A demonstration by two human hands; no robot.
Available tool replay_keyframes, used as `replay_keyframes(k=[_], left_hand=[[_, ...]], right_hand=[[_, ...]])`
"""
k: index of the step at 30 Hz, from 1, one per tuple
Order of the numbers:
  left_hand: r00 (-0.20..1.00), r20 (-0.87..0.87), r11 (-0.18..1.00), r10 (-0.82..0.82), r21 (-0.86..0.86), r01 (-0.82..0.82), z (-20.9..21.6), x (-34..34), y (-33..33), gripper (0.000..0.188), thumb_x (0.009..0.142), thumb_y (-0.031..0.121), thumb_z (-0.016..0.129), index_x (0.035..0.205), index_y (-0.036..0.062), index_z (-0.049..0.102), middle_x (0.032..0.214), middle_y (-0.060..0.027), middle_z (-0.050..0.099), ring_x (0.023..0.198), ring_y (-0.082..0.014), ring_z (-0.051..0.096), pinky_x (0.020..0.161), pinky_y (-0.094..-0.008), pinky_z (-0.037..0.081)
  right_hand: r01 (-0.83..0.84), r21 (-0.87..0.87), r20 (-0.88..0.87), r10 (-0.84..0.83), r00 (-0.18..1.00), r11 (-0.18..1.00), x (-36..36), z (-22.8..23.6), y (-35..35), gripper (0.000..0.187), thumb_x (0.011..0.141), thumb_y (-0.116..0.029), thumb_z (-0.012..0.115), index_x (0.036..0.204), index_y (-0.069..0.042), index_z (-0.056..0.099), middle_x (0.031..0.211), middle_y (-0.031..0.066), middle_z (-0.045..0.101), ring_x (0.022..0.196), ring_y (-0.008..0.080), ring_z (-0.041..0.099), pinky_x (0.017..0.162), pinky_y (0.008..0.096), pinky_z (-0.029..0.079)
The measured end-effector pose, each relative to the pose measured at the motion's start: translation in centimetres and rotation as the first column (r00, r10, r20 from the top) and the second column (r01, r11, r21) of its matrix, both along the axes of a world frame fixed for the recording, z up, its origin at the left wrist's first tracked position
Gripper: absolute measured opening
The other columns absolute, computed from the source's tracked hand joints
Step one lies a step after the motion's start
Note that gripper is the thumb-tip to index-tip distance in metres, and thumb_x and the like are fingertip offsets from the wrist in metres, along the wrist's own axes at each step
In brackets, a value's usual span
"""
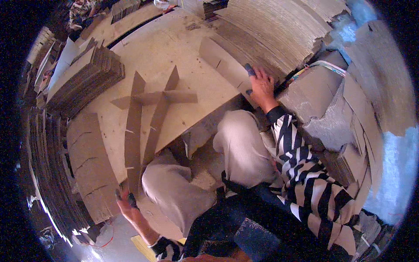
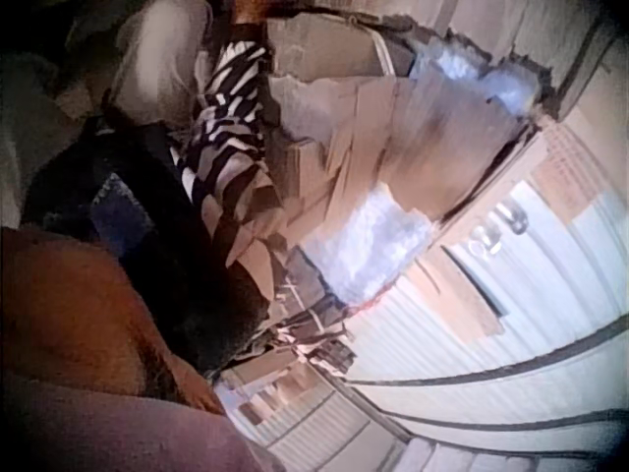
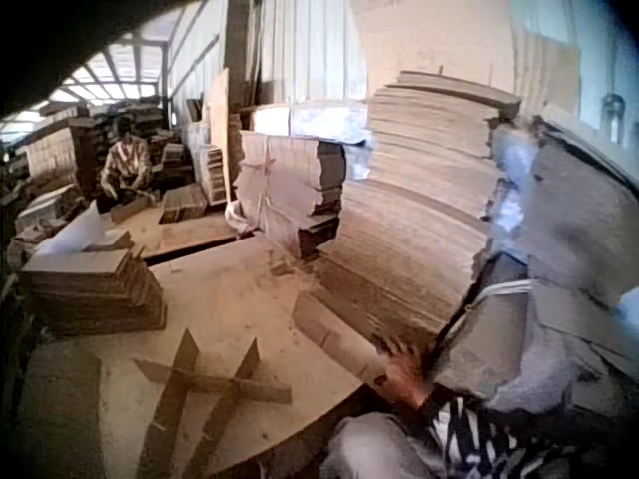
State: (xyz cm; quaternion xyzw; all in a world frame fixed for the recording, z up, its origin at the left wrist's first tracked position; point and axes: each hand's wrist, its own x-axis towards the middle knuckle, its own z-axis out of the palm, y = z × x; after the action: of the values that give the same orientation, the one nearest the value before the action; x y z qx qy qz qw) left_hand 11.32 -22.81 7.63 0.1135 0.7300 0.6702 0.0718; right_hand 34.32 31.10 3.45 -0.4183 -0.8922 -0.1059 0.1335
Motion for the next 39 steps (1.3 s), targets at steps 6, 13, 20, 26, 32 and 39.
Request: replay_keyframes(k=[6, 13, 20, 26, 32, 39], left_hand=[[0.952, 0.035, 0.949, 0.305, 0.075, -0.307, -2.2, -0.2, 4.6, 0.04, 0.096, 0.009, 0.051, 0.133, -0.0036, 0.047, 0.129, -0.0155, 0.055, 0.119, -0.0224, 0.051, 0.104, -0.0358, 0.038], [0.969, -0.228, 0.968, 0.092, -0.209, -0.14, -2.8, -9.3, 8.8, 0.028, 0.086, 0.002, 0.057, 0.112, -0.0037, 0.064, 0.106, -0.0141, 0.066, 0.097, -0.0204, 0.062, 0.088, -0.0316, 0.048], [0.869, -0.47, 0.863, 0.153, -0.365, -0.35, -3.9, -11.0, 8.1, 0.035, 0.087, 0.007, 0.058, 0.121, -0.0019, 0.059, 0.127, -0.0235, 0.052, 0.121, -0.035, 0.048, 0.103, -0.0408, 0.037], [0.885, -0.412, 0.891, 0.217, -0.288, -0.352, -4.2, -11.2, 9.1, 0.042, 0.089, 0.009, 0.056, 0.13, 0.0011, 0.052, 0.14, -0.0278, 0.036, 0.132, -0.0389, 0.034, 0.108, -0.0437, 0.031], [0.856, -0.475, 0.848, 0.202, -0.352, -0.396, -2.8, -12.2, 10.5, 0.041, 0.087, 0.007, 0.057, 0.127, 0.0007, 0.053, 0.142, -0.0268, 0.034, 0.132, -0.0389, 0.034, 0.107, -0.0431, 0.033], [0.882, -0.441, 0.77, 0.164, -0.501, -0.394, -2.9, -15.9, 10.5, 0.025, 0.082, 0.013, 0.062, 0.106, 0.005, 0.063, 0.108, -0.0188, 0.062, 0.1, -0.0371, 0.058, 0.085, -0.0457, 0.047]], right_hand=[[-0.038, -0.108, -0.183, 0.018, 0.983, 0.993, -5.7, 5.5, -0.2, 0.025, 0.074, -0.003, 0.058, 0.099, -0.004, 0.054, 0.084, 0.0211, 0.065, 0.086, 0.0414, 0.062, 0.079, 0.0536, 0.045], [-0.556, -0.103, -0.589, 0.4, 0.702, 0.825, -16.7, 12.7, -7.8, 0.028, 0.079, -0.01, 0.063, 0.105, -0.004, 0.055, 0.087, 0.0234, 0.064, 0.084, 0.0431, 0.061, 0.071, 0.0498, 0.048], [-0.59, -0.541, -0.494, 0.341, 0.8, 0.6, -27.0, 5.7, -8.1, 0.035, 0.077, -0.02, 0.069, 0.107, -0.005, 0.06, 0.096, 0.0216, 0.066, 0.093, 0.0401, 0.062, 0.077, 0.0454, 0.049], [-0.706, -0.401, -0.59, 0.426, 0.686, 0.583, -25.6, 10.1, -11.1, 0.036, 0.08, -0.021, 0.068, 0.11, -0.002, 0.059, 0.099, 0.0233, 0.065, 0.092, 0.041, 0.061, 0.079, 0.043, 0.048], [-0.821, -0.52, -0.602, 0.581, 0.547, 0.235, -25.8, 11.7, -18.8, 0.031, 0.081, -0.017, 0.064, 0.105, 0.0, 0.053, 0.094, 0.0245, 0.062, 0.09, 0.0426, 0.059, 0.076, 0.0451, 0.046], [-0.77, -0.523, -0.381, 0.708, 0.595, 0.366, -26.9, 10.7, -17.0, 0.029, 0.08, -0.014, 0.062, 0.105, -0.001, 0.054, 0.094, 0.0248, 0.062, 0.092, 0.0439, 0.058, 0.077, 0.05, 0.046]])
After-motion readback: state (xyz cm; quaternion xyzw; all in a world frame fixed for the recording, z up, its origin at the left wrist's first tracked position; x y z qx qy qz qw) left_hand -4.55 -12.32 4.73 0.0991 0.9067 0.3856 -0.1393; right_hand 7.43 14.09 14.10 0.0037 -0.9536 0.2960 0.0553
